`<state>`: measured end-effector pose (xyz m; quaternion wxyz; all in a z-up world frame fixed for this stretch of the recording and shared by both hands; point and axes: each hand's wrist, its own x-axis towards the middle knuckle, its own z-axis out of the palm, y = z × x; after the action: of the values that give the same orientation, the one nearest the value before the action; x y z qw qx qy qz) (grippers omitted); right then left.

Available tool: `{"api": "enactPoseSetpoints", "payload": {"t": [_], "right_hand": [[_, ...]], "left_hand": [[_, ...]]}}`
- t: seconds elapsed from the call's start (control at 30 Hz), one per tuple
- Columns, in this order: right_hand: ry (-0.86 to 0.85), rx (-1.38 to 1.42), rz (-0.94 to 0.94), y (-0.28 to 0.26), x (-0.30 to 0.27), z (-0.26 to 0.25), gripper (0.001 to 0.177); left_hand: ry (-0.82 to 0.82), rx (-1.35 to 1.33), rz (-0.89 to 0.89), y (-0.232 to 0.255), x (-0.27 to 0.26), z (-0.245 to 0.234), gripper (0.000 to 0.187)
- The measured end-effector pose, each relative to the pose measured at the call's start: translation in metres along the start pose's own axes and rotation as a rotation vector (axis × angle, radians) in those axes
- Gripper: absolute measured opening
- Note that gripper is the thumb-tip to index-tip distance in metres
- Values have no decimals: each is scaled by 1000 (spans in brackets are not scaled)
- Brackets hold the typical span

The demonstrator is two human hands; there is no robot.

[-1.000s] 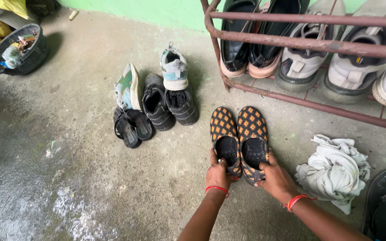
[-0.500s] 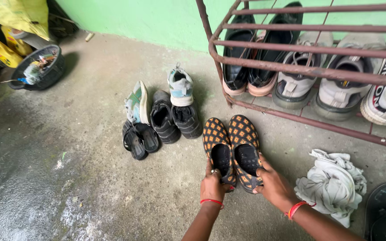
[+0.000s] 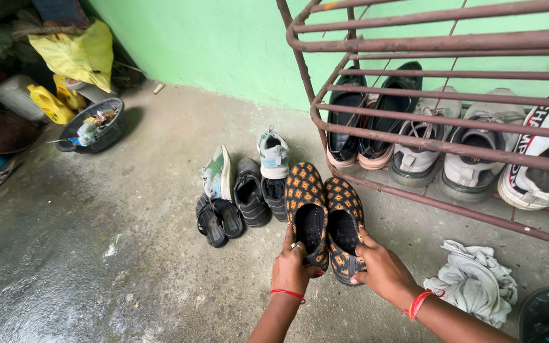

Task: The person wipes a pair of patterned slip-on shoes with a white cloth, then places them on a metal shoe rack. They then pick up a pair of white sneakers and wipe them with the same cloth.

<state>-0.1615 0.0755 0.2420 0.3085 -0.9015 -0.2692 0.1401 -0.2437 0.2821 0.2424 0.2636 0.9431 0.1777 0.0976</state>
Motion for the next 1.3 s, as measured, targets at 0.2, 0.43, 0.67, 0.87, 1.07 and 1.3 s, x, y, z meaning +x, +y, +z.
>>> {"api": "enactPoseSetpoints", "payload": {"t": [0.2, 0.43, 0.67, 0.87, 1.07, 1.3], "right_hand": [[42, -37, -88, -37, -7, -39, 54], [70, -32, -117, -85, -11, -94, 50], [109, 30, -224, -105, -11, -133, 52], [96, -28, -187, -113, -10, -154, 75], [133, -12, -238, -128, -7, -176, 62], [347, -123, -338, -111, 11, -210, 62]], "left_hand": [[115, 1, 76, 12, -4, -48, 48], [204, 4, 171, 44, 7, -112, 49], [236, 6, 314, 78, 26, -160, 52], [226, -19, 316, 86, 33, -181, 48], [327, 12, 423, 94, 48, -203, 55], [324, 2, 450, 123, 96, -188, 58]]}}
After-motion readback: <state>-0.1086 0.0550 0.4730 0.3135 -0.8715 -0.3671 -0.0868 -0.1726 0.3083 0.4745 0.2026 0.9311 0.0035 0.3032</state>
